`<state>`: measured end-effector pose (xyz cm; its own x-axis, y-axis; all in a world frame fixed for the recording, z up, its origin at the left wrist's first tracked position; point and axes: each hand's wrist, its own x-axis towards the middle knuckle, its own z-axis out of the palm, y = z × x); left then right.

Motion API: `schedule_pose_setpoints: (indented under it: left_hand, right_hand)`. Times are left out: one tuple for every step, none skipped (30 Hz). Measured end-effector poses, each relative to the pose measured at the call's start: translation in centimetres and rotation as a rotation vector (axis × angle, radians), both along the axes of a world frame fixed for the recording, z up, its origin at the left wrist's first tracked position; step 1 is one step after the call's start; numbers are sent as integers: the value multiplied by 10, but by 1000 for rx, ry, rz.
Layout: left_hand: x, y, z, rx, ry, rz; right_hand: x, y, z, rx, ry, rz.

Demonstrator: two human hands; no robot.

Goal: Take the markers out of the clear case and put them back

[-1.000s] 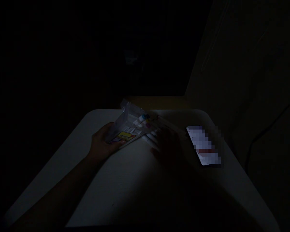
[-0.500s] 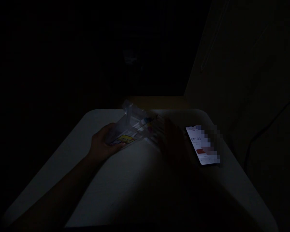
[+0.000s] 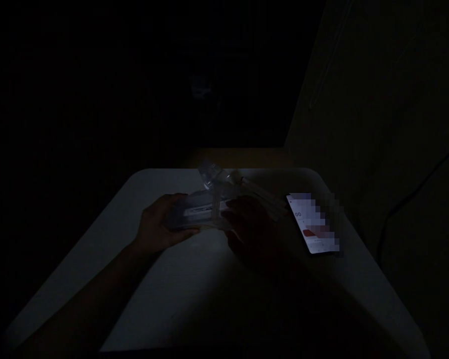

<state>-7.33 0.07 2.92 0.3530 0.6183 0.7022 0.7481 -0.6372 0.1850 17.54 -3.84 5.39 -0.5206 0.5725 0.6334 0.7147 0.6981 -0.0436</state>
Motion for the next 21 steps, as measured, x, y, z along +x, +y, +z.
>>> schedule_pose_setpoints:
  left_hand:
    - [0, 0, 1, 7, 12, -11]
    - [0, 0, 1, 16, 23, -22]
    - [0, 0, 2, 23, 34, -31]
    - [0, 0, 2, 25, 42, -39]
    - [1, 0, 3, 28, 46, -46]
    - [1, 0, 3, 29, 49, -49]
    - [1, 0, 4, 30, 49, -52]
    - [1, 0, 4, 33, 46, -54]
    - [2, 0, 4, 36, 44, -57]
    - [2, 0, 4, 42, 41, -58]
    - [2, 0, 4, 44, 40, -58]
    - [2, 0, 4, 42, 37, -58]
    - [2, 1, 4, 38, 34, -56]
    - [2, 1, 4, 31, 33, -52]
    - [2, 1, 4, 27, 31, -53]
    - [2, 1, 4, 26, 30, -54]
    - [2, 1, 4, 26, 30, -57]
    - [2, 1, 4, 28, 30, -59]
    - [2, 0, 5, 31, 30, -60]
    - [2, 0, 5, 28, 30, -59]
    - [2, 0, 5, 25, 29, -56]
  right_hand:
    - [0, 0, 2, -2, -15, -7]
    - [0, 0, 3, 0, -30, -16]
    - [0, 0, 4, 7, -44, -21]
    - [0, 0, 4, 18, -59, -28]
    - [0, 0, 4, 31, -69, -35]
    - [0, 1, 4, 49, -76, -39]
    - [0, 1, 5, 67, -81, -36]
    - [0, 1, 5, 76, -82, -32]
    - [1, 2, 5, 78, -80, -27]
    - [1, 2, 6, 70, -78, -27]
    - [1, 2, 6, 66, -72, -23]
    - [1, 1, 6, 60, -65, -23]
    - [1, 1, 6, 53, -59, -33]
    - [1, 0, 5, 56, -54, -45]
    - [1, 0, 3, 61, -53, -57]
    - [1, -1, 2, 60, -54, -64]
    - [1, -1, 0, 59, -53, -64]
    - [1, -1, -2, 55, -53, -64]
    - [2, -1, -3, 56, -44, -58]
    - [2, -1, -4, 51, -33, -52]
    - [2, -1, -5, 42, -28, -53]
